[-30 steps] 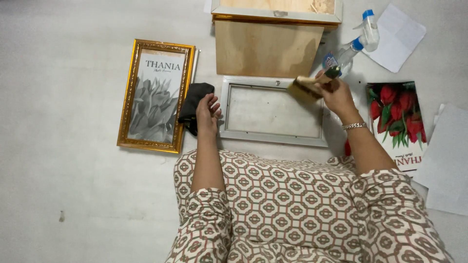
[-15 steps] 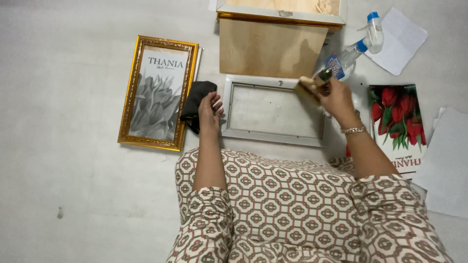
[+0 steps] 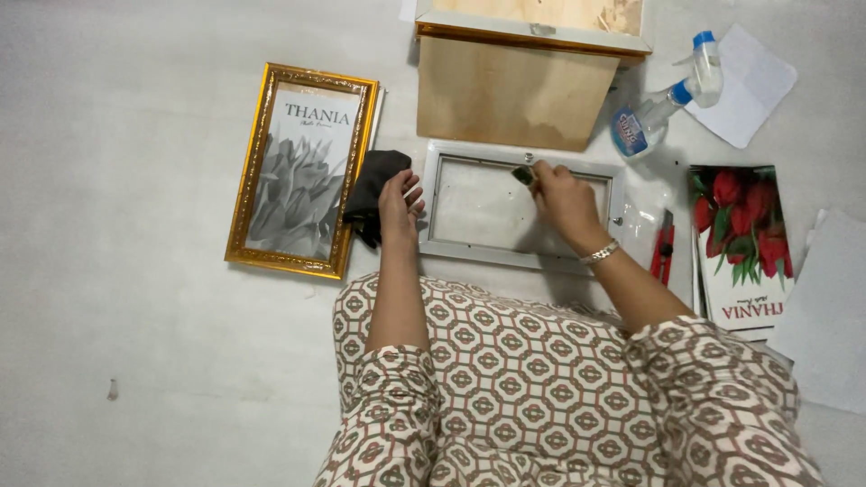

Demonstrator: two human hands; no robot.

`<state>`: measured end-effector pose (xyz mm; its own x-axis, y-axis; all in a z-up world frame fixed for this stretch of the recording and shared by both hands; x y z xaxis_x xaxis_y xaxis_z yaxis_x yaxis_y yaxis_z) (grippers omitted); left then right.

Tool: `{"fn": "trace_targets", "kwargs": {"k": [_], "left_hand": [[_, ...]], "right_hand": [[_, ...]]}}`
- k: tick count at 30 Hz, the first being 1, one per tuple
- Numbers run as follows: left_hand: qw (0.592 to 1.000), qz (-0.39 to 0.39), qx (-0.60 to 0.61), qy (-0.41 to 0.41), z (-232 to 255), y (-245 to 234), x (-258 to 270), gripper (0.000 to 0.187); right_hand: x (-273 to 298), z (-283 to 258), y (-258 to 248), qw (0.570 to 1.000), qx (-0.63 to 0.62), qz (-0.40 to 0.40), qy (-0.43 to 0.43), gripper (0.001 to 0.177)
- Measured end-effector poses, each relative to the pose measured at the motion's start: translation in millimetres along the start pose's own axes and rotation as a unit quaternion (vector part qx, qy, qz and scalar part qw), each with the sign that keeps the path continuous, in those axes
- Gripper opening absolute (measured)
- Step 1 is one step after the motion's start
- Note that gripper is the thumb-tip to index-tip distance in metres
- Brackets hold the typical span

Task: Disassembling a picture frame, applying a liquid to the interior with a brush, and reassembling the components.

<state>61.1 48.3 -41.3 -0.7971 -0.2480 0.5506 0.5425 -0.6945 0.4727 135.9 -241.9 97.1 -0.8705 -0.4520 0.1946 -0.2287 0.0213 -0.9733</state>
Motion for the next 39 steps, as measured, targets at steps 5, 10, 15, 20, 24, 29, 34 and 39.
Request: {"fn": "trace_targets", "kwargs": {"k": [5,10,15,20,24,29,34,39], "left_hand": [[1.000,0.012,0.000,0.005,-3.8,-8.2,-9.6,0.028],[1.000,0.012,0.009,0.014,-6.4,-14.6,-14.8,0.029],[0.999,0.010,0.022,0.026,-6.0,-14.6,-16.0,0.029],[0.999,0.005,0.022,0.029,-6.9,-12.6,-14.4,0.029],[0.999,0.004,0.024,0.023,-6.1,-11.3,-13.8,0.028],[1.000,0.003,0.021,0.019,-0.9,-6.0,-6.7,0.028],[0.999,0.010,0.031,0.026,-0.4,-11.3,-12.7,0.030],[0.999,0.019,0.040,0.025,-1.0,-16.8,-11.9,0.029]], "right_hand": [[-39.1,-82.4,-3.7,0.997,-0.037,0.055,-0.038,0.026],[-64.9,-126.0,-8.1,0.991,-0.106,0.068,-0.045,0.034],[-64.4,-88.6,-24.1,0.974,-0.208,0.058,-0.072,0.020],[-27.0,-43.8,-83.5,0.979,-0.199,0.016,-0.029,0.033],[-32.0,26.6,-8.0,0.992,-0.015,-0.066,0.104,0.026],[-43.9,-34.8,25.9,0.996,-0.015,-0.063,0.054,0.031],[-72.2,-122.7,22.4,0.999,0.011,-0.028,-0.033,0.037],[-77.1,-145.4,-15.4,0.972,-0.176,-0.003,-0.153,0.041]]}}
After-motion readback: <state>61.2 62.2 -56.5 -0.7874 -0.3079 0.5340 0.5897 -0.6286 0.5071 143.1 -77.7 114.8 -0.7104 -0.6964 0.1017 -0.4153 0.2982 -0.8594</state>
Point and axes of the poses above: each hand's wrist, its own x-axis away from the middle knuckle, its own y-axis out of the palm, z = x × y, the point moved 9 cm from there along -x, towards the middle knuckle, and after that the axes turned 15 degrees about -z, right-handed, at the moved point
